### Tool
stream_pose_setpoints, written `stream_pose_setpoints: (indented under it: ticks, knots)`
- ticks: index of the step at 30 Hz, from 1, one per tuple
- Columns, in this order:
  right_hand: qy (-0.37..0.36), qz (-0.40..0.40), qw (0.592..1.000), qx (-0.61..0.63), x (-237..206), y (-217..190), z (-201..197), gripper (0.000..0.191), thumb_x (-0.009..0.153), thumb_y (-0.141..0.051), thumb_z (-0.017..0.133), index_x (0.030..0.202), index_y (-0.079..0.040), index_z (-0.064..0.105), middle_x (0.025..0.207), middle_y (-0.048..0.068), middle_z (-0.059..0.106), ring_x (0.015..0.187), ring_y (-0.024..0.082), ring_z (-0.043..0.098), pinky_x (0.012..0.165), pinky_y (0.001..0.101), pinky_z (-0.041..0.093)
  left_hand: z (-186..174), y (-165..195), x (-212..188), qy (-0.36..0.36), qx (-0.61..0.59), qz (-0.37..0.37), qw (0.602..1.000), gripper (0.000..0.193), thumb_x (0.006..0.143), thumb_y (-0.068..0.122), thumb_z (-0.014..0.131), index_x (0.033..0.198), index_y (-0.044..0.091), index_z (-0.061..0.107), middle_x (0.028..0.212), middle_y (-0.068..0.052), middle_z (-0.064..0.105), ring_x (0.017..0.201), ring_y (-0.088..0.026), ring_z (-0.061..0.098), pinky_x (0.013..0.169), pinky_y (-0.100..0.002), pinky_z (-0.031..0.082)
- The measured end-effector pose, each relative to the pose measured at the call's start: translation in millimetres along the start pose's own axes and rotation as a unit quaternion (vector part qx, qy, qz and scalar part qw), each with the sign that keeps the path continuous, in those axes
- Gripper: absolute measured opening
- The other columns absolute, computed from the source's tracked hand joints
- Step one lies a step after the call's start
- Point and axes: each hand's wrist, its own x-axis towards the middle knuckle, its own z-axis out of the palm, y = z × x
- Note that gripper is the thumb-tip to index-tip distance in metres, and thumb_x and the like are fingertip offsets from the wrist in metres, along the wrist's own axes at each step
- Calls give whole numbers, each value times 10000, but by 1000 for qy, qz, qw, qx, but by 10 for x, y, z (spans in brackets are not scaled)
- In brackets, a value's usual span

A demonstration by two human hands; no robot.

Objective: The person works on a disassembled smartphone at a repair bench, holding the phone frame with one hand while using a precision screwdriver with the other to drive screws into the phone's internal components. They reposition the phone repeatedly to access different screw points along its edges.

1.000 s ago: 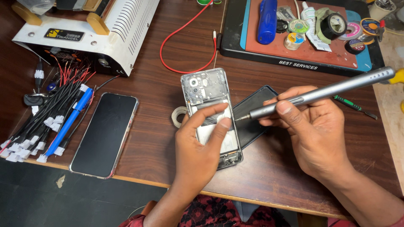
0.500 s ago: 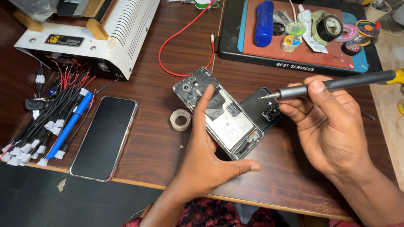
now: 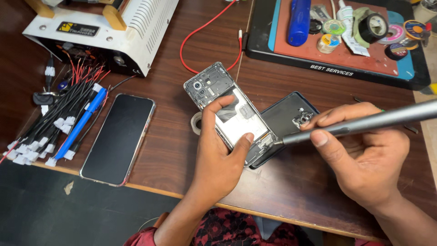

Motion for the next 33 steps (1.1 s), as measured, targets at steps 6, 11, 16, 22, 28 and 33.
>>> stream_pose_setpoints:
  ticks: [6,11,16,22,28,33]
  knots:
    - [-14,-24,998,-64,-18,-2,81,211,949,45,719,1127,36,606,1036,136,706,964,149,717,870,233,589,5,-16,17,32,11,-2,999,643,907,-151,597,1457,81,358,1293,-143,577,1195,-182,620,1024,-322,515]
    - [-19,-13,1000,-16,-33,8,142,248,927,76,712,1145,43,599,1137,132,674,1035,152,703,976,271,596,11,5,18,27,7,-4,1000,648,910,-151,593,1463,85,352,1298,-151,582,1202,-187,626,1028,-320,514]
    - [-28,-5,999,-18,-29,19,150,249,913,74,717,1132,41,603,1125,134,678,1079,170,708,970,274,602,18,37,11,26,16,-16,999,660,903,-147,600,1467,89,351,1296,-159,594,1211,-191,630,1019,-324,521]
    - [-31,-3,999,-22,-19,19,158,250,911,70,723,1130,34,607,1120,133,689,1081,171,710,971,275,602,25,45,9,25,26,2,999,673,897,-147,610,1477,82,355,1312,-159,576,1229,-192,612,1039,-330,506]
    - [-30,-44,995,-85,-5,-14,171,244,889,47,745,1094,27,614,1081,130,699,1025,171,724,904,276,604,22,62,-1,25,41,-4,999,673,899,-128,615,1481,86,354,1303,-157,588,1217,-188,622,1023,-328,514]
    - [-36,-74,991,-101,6,-27,187,226,891,23,761,1068,15,621,1033,121,720,990,180,736,853,271,594,31,87,0,23,45,-8,999,676,900,-120,615,1486,88,351,1304,-160,595,1216,-189,628,1020,-330,522]
